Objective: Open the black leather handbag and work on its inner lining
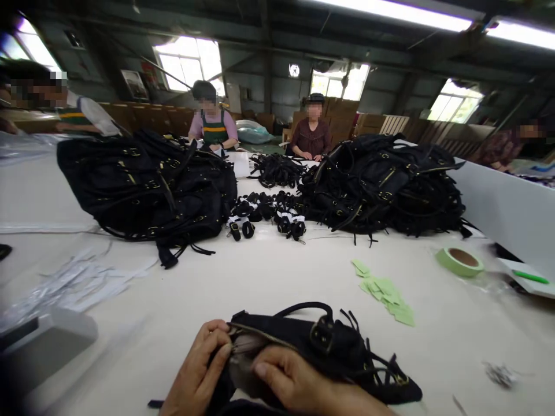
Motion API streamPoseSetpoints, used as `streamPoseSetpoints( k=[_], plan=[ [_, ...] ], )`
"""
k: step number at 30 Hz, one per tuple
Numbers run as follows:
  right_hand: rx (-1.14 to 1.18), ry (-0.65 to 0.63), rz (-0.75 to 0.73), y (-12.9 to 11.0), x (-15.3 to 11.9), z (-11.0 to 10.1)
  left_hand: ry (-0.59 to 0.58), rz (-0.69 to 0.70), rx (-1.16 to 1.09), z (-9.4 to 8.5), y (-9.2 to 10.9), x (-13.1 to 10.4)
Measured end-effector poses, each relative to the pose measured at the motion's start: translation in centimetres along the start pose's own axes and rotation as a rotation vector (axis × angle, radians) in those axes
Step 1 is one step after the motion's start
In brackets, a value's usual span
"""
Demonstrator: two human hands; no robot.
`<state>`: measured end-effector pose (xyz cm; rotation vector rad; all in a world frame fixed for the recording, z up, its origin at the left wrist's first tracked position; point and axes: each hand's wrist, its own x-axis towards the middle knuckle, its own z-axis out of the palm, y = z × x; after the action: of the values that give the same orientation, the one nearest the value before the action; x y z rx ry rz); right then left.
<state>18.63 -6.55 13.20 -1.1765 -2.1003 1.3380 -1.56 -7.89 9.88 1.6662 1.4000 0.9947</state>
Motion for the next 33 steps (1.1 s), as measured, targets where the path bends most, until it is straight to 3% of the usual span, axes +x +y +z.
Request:
streamPoseSetpoints(
  k=[2, 4, 10, 14, 22, 28, 33],
  plan=[
    [0.138, 0.003, -0.013, -1.0, 0.8, -0.7, -0.014, -0.032, -0.014, -0.8, 0.4, 0.2],
    [0.124, 0.012, -0.027, -1.8, 1.8, -0.8, 0.023, -0.07, -0.046, -1.3, 0.5, 0.3],
    [-0.34, 0.009, -0.162, -2.8, 3.4, -0.7, 0.1, -0.133, -0.15, -1.5, 0.0, 0.0],
    [-0.521, 0.032, -0.163, -3.9, 3.9, -1.2, 0.041, -0.143, -0.158, -1.9, -0.2, -0.1],
    [-0.354, 0.144, -0.239, -2.6, 4.0, 0.3, -0.009, -0.15, -0.172, -2.2, -1.3, 0.1],
    [-0.295, 0.303, -0.363, -2.2, 4.4, 1.1, 0.03, -0.145, -0.224, -1.7, -1.7, 0.0],
    [-0.255, 0.316, -0.465, -2.1, 4.9, 1.5, 0.074, -0.169, -0.246, -1.3, -2.0, -0.3]
  ],
)
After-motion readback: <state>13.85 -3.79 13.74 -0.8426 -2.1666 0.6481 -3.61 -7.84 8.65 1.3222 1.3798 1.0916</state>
